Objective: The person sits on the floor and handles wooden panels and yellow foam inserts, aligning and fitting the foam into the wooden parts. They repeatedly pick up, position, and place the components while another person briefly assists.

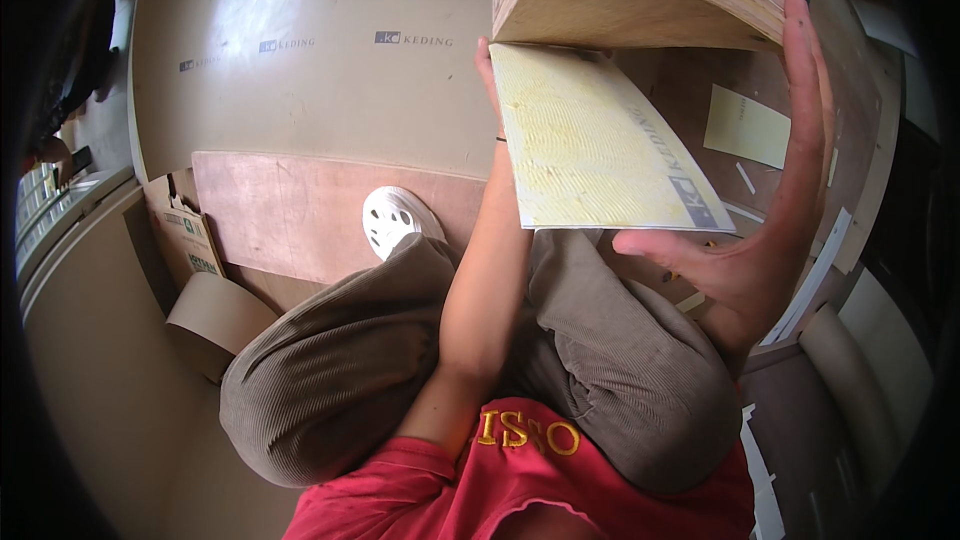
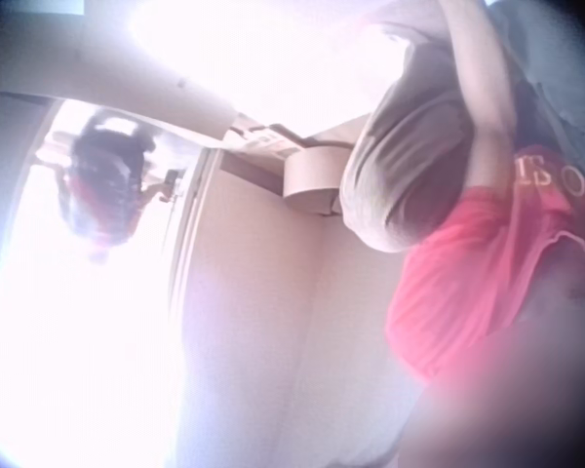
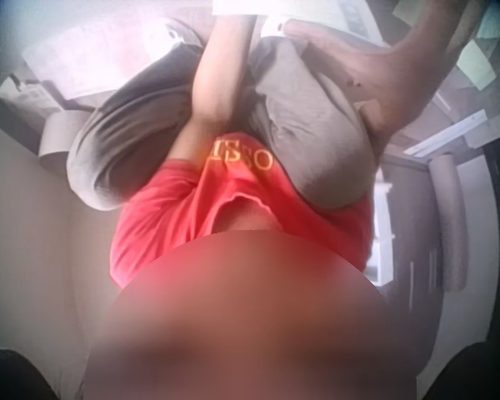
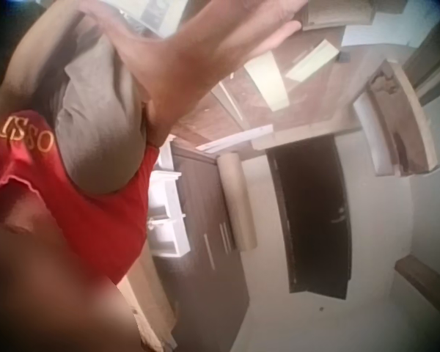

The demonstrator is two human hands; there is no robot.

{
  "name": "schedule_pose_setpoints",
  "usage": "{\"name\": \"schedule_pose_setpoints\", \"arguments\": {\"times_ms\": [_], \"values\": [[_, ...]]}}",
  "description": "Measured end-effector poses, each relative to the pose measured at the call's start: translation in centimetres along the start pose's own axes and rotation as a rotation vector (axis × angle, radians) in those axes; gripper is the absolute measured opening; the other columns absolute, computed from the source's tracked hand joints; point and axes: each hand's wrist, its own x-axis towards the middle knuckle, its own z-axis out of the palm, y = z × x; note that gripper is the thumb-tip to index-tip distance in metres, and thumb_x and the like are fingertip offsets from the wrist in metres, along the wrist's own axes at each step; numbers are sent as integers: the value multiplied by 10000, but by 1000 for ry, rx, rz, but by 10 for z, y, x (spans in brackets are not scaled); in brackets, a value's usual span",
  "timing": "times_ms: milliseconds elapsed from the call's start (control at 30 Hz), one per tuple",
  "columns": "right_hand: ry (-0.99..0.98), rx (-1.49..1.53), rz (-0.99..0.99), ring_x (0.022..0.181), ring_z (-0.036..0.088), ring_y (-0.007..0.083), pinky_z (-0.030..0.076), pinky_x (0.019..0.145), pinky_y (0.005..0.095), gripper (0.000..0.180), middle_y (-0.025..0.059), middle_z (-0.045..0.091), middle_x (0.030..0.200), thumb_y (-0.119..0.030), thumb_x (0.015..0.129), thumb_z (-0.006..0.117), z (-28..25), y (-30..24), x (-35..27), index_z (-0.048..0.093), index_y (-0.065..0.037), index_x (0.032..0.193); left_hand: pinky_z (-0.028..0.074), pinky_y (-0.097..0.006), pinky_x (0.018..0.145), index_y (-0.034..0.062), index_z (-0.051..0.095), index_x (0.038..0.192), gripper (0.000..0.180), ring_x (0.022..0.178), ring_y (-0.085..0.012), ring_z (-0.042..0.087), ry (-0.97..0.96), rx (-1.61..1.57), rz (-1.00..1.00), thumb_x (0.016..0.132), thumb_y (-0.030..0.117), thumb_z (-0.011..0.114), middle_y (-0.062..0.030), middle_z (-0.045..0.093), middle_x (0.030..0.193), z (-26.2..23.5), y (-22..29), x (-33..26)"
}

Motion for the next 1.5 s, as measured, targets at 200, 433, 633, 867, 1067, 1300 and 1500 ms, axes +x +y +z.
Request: {"name": "schedule_pose_setpoints", "arguments": {"times_ms": [200,433,633,867,1067,1300,1500], "values": [[26,59,-8,1380,369,387,317,1126,480,1306,246,307,1529,-599,498,862,4,3,-1,275,33,1478,489,-517,866,65,426,1344,810,1065,-365,542,119,298,217,870,721,406,-211,496,1242,-4,-11,9],[-4,9,-67,1406,327,378,317,1120,498,1271,231,285,1543,-631,544,838,3,6,-2,272,-6,1496,439,-495,972,61,400,1342,773,1152,-354,498,132,185,347,897,692,422,-197,470,1308,-1,-25,10],[-42,-15,-10,1433,284,345,267,1146,486,1247,188,295,1551,-683,565,802,2,-2,-6,304,-15,1493,398,-524,1012,41,280,1480,1004,1173,-378,493,109,244,456,866,830,185,-219,455,1360,-6,-28,14],[-33,27,-6,1418,319,319,240,1166,470,1262,158,323,1546,-705,560,795,7,-5,-6,305,-14,1497,410,-550,1022,72,251,1511,1038,1255,-386,467,107,225,447,839,850,107,-209,413,1438,-16,-26,15],[-51,-4,15,1410,329,317,242,1166,477,1253,151,329,1542,-716,571,784,6,-7,-6,310,-13,1494,304,-526,1088,54,237,1515,1108,1313,-382,398,134,275,445,801,895,140,-214,326,1499,-12,-24,18],[-69,-1,28,1412,321,305,254,1161,465,1271,144,301,1554,-678,564,815,2,-6,-8,277,-17,1508,261,-515,1123,48,252,1508,1094,1356,-370,348,119,218,425,809,888,194,-200,320,1507,-19,-24,24],[-82,4,40,1402,338,296,274,1148,446,1279,137,287,1562,-650,557,838,1,-6,-8,267,-23,1514,308,-479,1105,14,322,1465,1034,1326,-315,394,101,187,417,858,838,174,-184,400,1448,-17,-25,22]]}}
